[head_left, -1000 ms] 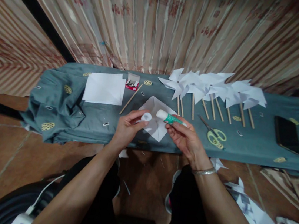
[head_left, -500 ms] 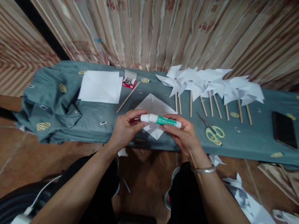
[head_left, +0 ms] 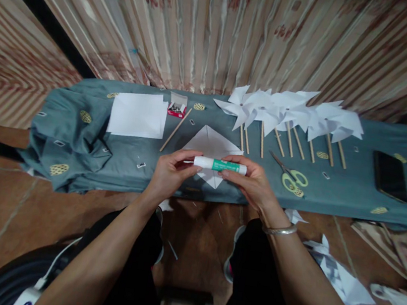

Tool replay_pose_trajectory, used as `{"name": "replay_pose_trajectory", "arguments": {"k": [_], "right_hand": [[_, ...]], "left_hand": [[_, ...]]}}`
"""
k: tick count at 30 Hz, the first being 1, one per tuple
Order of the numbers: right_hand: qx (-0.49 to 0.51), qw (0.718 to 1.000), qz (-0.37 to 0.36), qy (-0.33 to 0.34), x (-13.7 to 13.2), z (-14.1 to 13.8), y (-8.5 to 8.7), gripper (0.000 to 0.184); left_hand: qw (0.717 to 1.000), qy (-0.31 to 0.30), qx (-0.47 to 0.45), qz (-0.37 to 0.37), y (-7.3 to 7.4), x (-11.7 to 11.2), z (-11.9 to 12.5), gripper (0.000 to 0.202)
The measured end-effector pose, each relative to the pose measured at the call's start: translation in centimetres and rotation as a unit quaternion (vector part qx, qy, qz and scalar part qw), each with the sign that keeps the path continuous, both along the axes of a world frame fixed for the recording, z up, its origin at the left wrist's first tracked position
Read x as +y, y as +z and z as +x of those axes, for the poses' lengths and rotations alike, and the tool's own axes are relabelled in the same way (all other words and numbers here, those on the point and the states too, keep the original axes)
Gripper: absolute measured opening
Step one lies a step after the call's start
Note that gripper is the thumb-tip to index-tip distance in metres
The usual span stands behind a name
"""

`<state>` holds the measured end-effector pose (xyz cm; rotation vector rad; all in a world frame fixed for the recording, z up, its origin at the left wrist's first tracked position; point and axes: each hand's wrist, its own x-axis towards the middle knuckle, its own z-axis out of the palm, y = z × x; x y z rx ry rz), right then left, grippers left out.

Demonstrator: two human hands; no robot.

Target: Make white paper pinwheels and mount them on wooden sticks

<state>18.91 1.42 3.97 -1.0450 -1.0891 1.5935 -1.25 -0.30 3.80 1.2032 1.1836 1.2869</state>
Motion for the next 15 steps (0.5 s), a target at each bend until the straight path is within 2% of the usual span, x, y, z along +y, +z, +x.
{"name": "replay_pose_trajectory", "arguments": {"k": [8,15], "right_hand": [[0.025,0.998,-0.055,0.031,-0.4,-0.7,0.2,0.033],[0.045,0.995,-0.068,0.06,-0.8,-1.6,-0.1,0.027]], "left_hand": [[0.999,-0.024,0.035,0.007,0.2,-0.5,-0.2,0.027],[0.99,-0.04,0.111,0.072,0.0,-1.5,-0.7,0.024]]}}
